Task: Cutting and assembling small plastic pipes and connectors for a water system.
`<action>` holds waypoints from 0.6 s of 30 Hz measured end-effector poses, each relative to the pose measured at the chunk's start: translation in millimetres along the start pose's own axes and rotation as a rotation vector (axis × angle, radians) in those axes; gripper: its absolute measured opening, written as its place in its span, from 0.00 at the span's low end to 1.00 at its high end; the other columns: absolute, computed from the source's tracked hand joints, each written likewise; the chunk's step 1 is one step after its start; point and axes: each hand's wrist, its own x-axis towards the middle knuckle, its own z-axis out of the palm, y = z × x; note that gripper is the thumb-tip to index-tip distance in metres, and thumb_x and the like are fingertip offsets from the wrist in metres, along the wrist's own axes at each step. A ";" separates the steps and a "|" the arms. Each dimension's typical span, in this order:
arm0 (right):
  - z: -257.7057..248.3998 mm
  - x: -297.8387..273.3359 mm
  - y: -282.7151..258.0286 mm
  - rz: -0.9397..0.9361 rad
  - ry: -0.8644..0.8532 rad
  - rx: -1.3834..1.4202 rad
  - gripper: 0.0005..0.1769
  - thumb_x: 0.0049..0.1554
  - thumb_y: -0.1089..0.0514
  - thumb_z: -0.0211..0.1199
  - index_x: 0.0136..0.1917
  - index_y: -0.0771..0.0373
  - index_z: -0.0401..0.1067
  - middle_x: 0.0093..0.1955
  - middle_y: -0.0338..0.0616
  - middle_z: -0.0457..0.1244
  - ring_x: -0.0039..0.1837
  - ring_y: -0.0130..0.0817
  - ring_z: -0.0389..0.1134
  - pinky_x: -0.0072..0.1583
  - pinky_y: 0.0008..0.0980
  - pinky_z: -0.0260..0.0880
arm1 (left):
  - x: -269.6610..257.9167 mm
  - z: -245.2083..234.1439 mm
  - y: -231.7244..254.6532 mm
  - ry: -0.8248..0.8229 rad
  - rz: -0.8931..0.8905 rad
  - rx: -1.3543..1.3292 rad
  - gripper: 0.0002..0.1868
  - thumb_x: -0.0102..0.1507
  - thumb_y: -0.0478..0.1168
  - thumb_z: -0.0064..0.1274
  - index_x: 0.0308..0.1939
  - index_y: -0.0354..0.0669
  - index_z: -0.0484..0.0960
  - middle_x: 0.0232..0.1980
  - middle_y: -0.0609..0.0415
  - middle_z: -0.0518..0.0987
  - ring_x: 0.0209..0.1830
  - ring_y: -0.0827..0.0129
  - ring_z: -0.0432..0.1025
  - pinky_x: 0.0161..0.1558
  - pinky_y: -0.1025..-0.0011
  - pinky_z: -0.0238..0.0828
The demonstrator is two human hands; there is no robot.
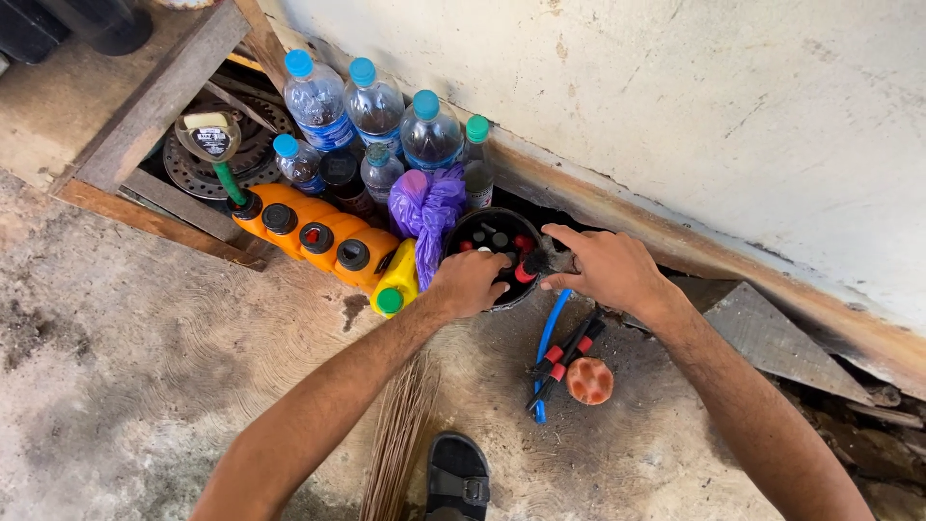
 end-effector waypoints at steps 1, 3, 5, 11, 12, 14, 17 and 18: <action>-2.1 1.7 2.4 -0.005 -0.002 -0.002 0.52 0.45 0.30 0.71 0.77 0.47 0.59 0.41 0.43 0.70 0.43 0.39 0.74 0.43 0.44 0.73 | -1.3 -3.4 0.3 0.003 -0.005 -0.001 0.22 0.61 0.45 0.60 0.57 0.42 0.80 0.50 0.45 0.82 0.51 0.52 0.78 0.51 0.55 0.76; -5.8 5.0 6.7 -0.039 0.015 0.049 0.49 0.46 0.33 0.72 0.76 0.48 0.61 0.42 0.43 0.71 0.44 0.40 0.74 0.45 0.44 0.73 | -4.8 -10.1 0.9 -0.042 -0.012 0.045 0.19 0.62 0.46 0.59 0.54 0.43 0.82 0.48 0.48 0.83 0.51 0.52 0.78 0.52 0.56 0.76; -6.9 9.2 10.9 -0.061 0.017 0.069 0.47 0.47 0.35 0.72 0.75 0.48 0.62 0.43 0.44 0.71 0.46 0.40 0.73 0.46 0.44 0.73 | -5.8 -14.6 0.6 -0.052 -0.026 0.055 0.18 0.62 0.46 0.60 0.53 0.43 0.82 0.48 0.48 0.83 0.51 0.52 0.78 0.51 0.55 0.76; -12.7 20.9 20.1 -0.087 -0.008 0.086 0.40 0.51 0.42 0.72 0.73 0.50 0.65 0.53 0.45 0.68 0.53 0.40 0.72 0.54 0.43 0.73 | -1.7 -26.7 -8.6 -0.046 0.032 0.145 0.15 0.62 0.46 0.59 0.49 0.42 0.83 0.45 0.49 0.84 0.51 0.53 0.78 0.50 0.55 0.77; -15.2 21.8 19.5 -0.079 -0.023 0.067 0.38 0.52 0.43 0.72 0.73 0.51 0.65 0.56 0.45 0.67 0.54 0.40 0.71 0.56 0.43 0.73 | -0.3 -29.8 -9.8 -0.039 0.036 0.163 0.15 0.62 0.46 0.59 0.48 0.42 0.83 0.45 0.49 0.83 0.50 0.53 0.78 0.49 0.54 0.77; -11.4 25.3 25.5 -0.082 -0.014 0.037 0.35 0.53 0.45 0.70 0.71 0.52 0.67 0.57 0.45 0.66 0.55 0.40 0.71 0.57 0.44 0.72 | 0.6 -39.3 -8.2 -0.042 0.036 0.181 0.15 0.62 0.46 0.59 0.47 0.42 0.83 0.45 0.49 0.83 0.49 0.53 0.78 0.48 0.54 0.77; -4.6 25.8 36.4 -0.101 0.037 0.003 0.28 0.56 0.49 0.66 0.68 0.56 0.70 0.58 0.45 0.65 0.57 0.40 0.69 0.59 0.44 0.71 | 1.1 -49.5 -7.7 -0.076 0.053 0.235 0.14 0.62 0.46 0.58 0.47 0.41 0.82 0.44 0.48 0.83 0.48 0.52 0.78 0.47 0.54 0.78; -1.9 25.0 39.6 -0.118 0.079 -0.001 0.25 0.57 0.51 0.64 0.66 0.59 0.72 0.57 0.46 0.65 0.58 0.41 0.69 0.59 0.44 0.71 | 0.7 -52.8 -8.0 -0.104 0.070 0.271 0.14 0.63 0.46 0.58 0.47 0.41 0.82 0.44 0.48 0.83 0.47 0.52 0.79 0.46 0.53 0.78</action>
